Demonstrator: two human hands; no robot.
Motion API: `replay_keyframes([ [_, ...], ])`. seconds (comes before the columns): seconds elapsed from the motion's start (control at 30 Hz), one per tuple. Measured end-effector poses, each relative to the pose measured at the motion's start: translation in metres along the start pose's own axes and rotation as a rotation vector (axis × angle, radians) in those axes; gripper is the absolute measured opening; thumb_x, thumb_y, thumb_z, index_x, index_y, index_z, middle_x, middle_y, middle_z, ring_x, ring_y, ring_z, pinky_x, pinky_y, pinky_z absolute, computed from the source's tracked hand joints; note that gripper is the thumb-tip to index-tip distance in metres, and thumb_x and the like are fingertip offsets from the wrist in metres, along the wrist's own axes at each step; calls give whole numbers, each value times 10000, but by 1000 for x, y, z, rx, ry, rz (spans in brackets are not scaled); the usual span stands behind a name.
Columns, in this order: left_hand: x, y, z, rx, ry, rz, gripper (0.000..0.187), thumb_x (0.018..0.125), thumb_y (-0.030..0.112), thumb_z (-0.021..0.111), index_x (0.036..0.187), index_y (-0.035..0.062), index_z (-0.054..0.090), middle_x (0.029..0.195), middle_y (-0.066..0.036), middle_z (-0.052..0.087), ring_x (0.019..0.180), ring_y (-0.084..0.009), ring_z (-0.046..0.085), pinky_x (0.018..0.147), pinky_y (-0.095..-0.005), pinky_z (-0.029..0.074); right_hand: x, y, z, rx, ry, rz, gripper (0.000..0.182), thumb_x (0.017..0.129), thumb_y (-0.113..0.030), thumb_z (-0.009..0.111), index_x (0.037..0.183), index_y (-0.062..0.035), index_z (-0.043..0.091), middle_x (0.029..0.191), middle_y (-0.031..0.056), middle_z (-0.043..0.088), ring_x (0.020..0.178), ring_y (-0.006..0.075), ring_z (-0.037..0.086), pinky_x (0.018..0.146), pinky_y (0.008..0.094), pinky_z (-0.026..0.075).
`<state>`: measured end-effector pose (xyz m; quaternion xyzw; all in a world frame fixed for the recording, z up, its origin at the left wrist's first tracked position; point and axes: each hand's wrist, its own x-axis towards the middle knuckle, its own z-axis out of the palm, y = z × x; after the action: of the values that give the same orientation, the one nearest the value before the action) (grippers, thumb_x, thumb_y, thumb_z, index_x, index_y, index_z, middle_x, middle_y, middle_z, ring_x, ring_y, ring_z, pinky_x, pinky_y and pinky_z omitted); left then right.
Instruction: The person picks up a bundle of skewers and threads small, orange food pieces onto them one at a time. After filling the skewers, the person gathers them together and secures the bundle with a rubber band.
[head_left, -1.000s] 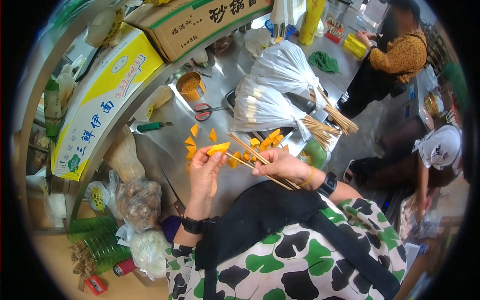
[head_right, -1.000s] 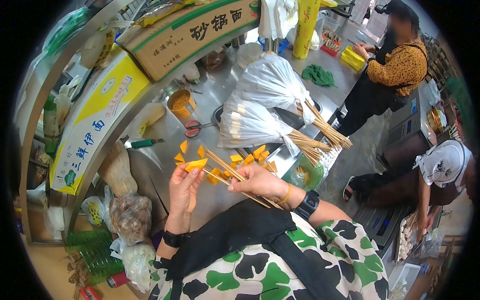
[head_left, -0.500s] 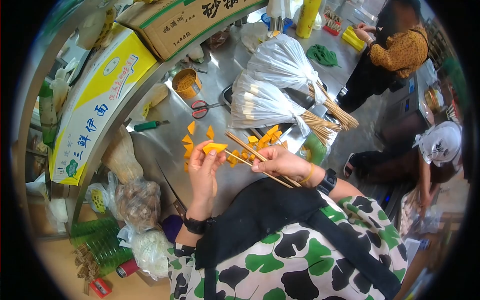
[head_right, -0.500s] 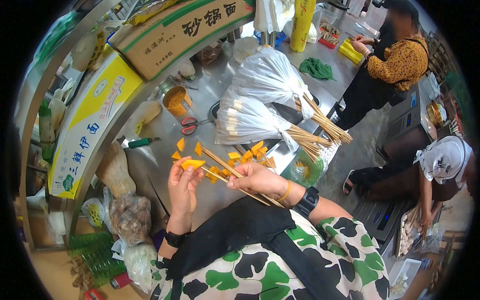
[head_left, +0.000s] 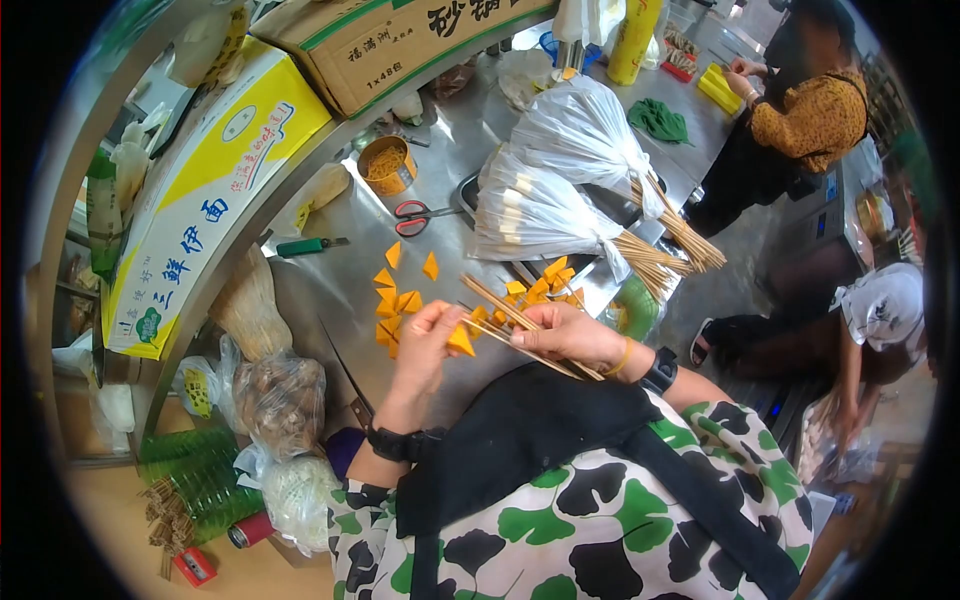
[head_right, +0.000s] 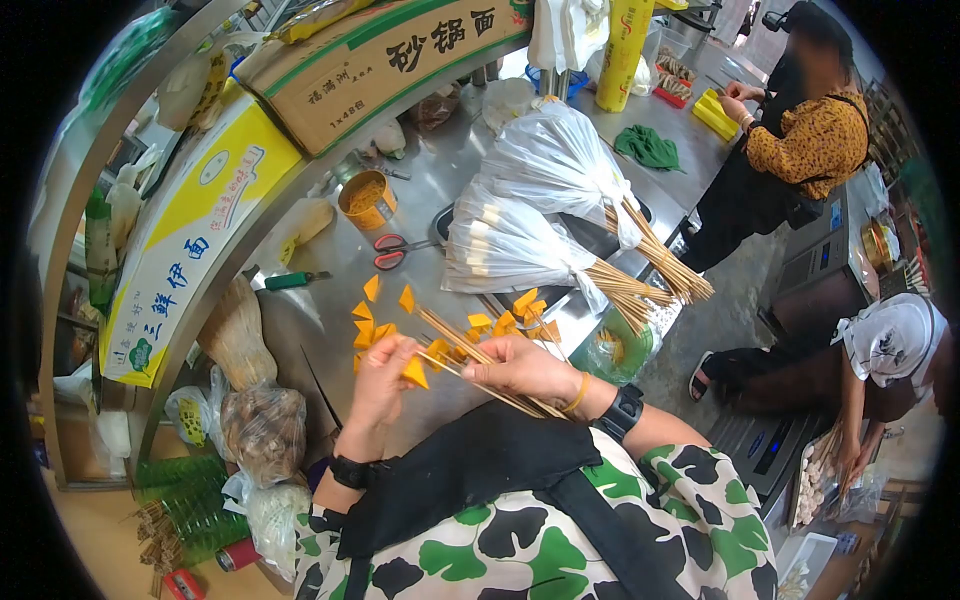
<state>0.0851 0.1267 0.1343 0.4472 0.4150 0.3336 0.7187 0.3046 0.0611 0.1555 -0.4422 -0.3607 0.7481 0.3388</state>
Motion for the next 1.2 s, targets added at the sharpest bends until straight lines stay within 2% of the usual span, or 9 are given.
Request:
replay_keyframes([
  [0.17,5,19,-86,-117,147,162,69,918,129,543,918,78,589,829,6,599,678,-42,553,493,-173,434,-3,0,-11,153,88,-41,258,950,-274,495,882,-50,604,632,-56,477,503,26,391,454,175,300],
  [0.2,8,21,-111,-179,290,263,78,931,138,509,961,86,560,803,9,570,604,-26,499,448,-159,355,-4,0,-14,152,105,-46,264,955,-270,480,889,-47,604,639,-49,484,505,29,395,455,175,304],
  [0.37,-8,8,-271,-701,562,242,149,923,234,564,938,86,556,698,4,532,512,-66,417,435,-183,314,-3,1,-14,173,155,-47,219,945,-236,508,876,-50,601,697,-37,528,566,22,445,494,166,341],
  [0.47,-12,-1,-285,-772,859,270,172,920,248,564,855,93,531,622,11,482,505,-67,426,429,-189,315,1,3,-13,200,184,-36,193,933,-220,538,850,-56,596,697,-42,535,562,21,449,493,164,347],
  [0.63,14,-50,-305,-1014,809,280,218,933,277,546,886,65,541,647,-7,501,531,-92,461,474,-190,371,5,7,-14,114,173,-42,191,921,-210,564,798,-65,581,643,-50,514,527,22,427,471,172,334],
  [0.8,42,-49,-273,-1013,732,182,194,938,148,536,1037,-19,542,873,-103,591,752,-180,591,669,-235,538,4,4,-10,34,192,-38,198,906,-202,586,758,-71,566,622,-63,496,514,18,407,463,178,321],
  [0.93,44,-52,-252,-935,641,137,194,921,33,524,1093,-58,520,989,-136,589,923,-216,596,847,-277,534,5,3,-12,-24,170,-53,193,895,-199,602,751,-74,566,626,-73,486,523,11,401,464,181,316],
  [1.07,27,-17,-135,-619,475,175,210,898,-32,528,1104,-71,533,1077,-137,576,1045,-225,566,976,-305,471,4,0,-6,-84,131,-41,153,874,-186,633,781,-72,590,638,-84,489,536,3,409,467,183,315],
  [1.2,17,-3,-65,-435,256,146,280,872,-17,580,1148,-49,548,1084,-123,599,997,-184,586,911,-271,483,0,-8,1,-21,59,10,115,848,-149,669,813,-59,609,638,-66,523,515,1,434,449,169,318],
])
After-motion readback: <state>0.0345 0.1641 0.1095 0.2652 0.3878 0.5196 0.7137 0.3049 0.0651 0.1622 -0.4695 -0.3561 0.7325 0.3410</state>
